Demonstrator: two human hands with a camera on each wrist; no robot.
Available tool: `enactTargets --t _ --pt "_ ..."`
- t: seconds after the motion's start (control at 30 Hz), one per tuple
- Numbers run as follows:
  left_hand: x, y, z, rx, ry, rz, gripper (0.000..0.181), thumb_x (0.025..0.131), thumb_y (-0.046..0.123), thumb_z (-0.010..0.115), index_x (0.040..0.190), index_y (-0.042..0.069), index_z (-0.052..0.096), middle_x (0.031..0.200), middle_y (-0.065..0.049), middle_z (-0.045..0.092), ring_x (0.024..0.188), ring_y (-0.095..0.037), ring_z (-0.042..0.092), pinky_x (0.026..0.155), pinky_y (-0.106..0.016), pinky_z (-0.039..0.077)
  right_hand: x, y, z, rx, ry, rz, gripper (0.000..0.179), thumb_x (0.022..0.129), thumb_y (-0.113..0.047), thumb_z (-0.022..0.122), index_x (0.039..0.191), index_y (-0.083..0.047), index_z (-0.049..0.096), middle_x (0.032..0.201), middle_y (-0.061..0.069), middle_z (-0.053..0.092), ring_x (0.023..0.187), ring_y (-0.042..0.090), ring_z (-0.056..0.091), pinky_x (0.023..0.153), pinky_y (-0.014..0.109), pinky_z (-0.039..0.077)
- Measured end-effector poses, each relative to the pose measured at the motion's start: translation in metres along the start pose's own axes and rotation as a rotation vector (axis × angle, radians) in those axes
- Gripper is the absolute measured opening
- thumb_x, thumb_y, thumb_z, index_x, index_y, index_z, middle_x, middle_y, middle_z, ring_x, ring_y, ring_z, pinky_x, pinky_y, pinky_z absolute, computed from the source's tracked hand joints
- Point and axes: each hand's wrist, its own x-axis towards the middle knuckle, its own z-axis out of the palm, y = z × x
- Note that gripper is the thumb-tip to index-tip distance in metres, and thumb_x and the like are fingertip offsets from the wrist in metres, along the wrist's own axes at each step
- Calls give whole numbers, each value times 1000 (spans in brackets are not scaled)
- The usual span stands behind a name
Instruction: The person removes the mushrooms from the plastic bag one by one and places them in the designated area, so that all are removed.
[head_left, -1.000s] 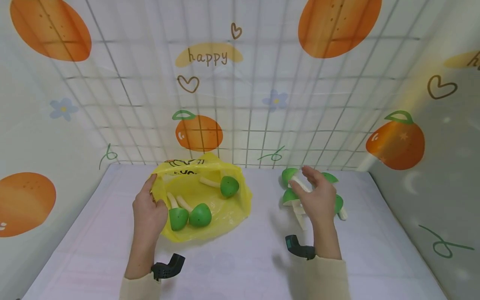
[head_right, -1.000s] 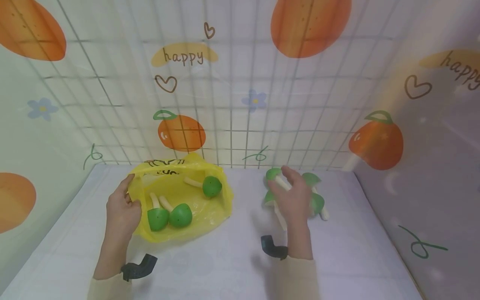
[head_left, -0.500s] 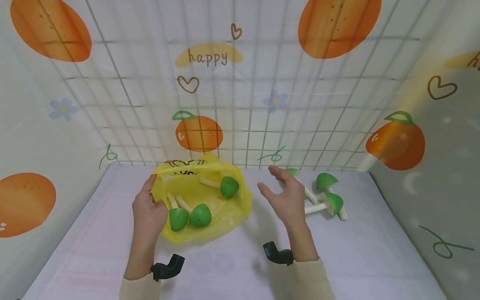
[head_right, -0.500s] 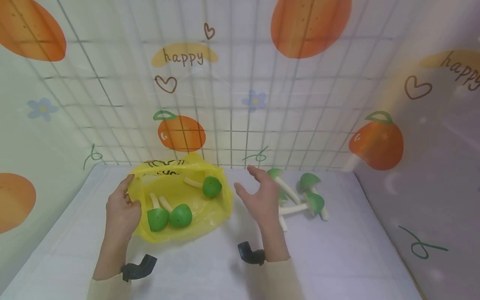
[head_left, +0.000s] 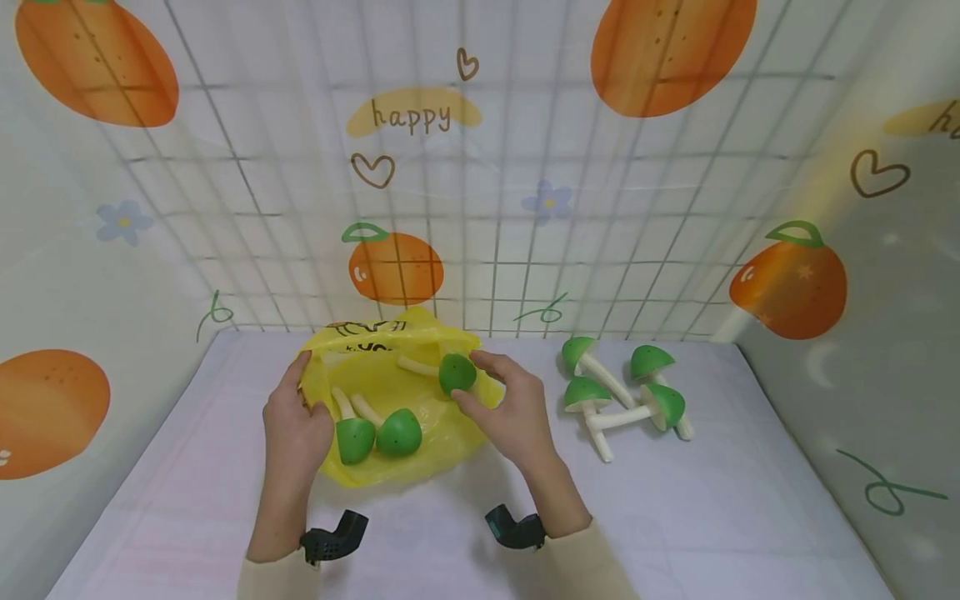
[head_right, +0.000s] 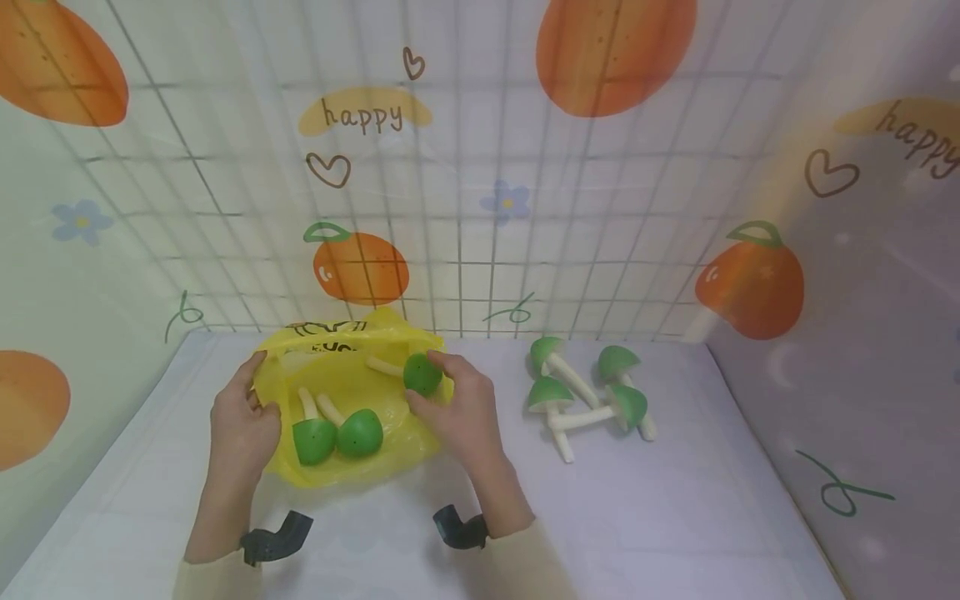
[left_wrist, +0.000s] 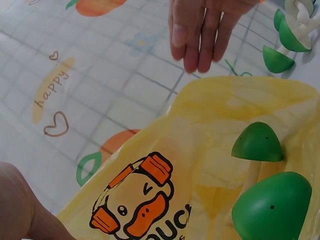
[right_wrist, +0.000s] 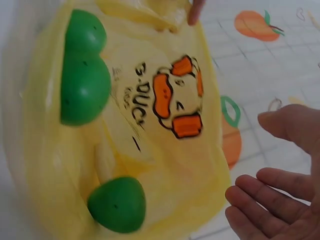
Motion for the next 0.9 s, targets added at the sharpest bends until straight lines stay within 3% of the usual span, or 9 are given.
enactTargets --t 0.23,0.53,0.9 --pt "-1 -2 0 2 3 2 74 92 -14 37 164 2 33 165 -20 36 144 -36 45 115 -50 44 -7 -4 24 46 -91 47 55 83 -13 88 133 3 68 131 16 71 123 34 65 107 53 51" --pt "0 -2 0 -2 -2 -15 75 92 -14 38 165 4 32 166 -20 36 143 -36 46 115 -50 44 -16 3 55 12 -170 32 54 84 -18 87 131 3 69 128 16 71 117 36 67 100 52 56" --pt "1 -2 1 -6 -4 -11 75 92 -14 38 164 4 33 166 -19 37 145 -35 44 115 -50 43 -22 11 79 -74 -255 93 62 86 -30 89 135 2 67 131 16 70 120 33 66 100 48 56"
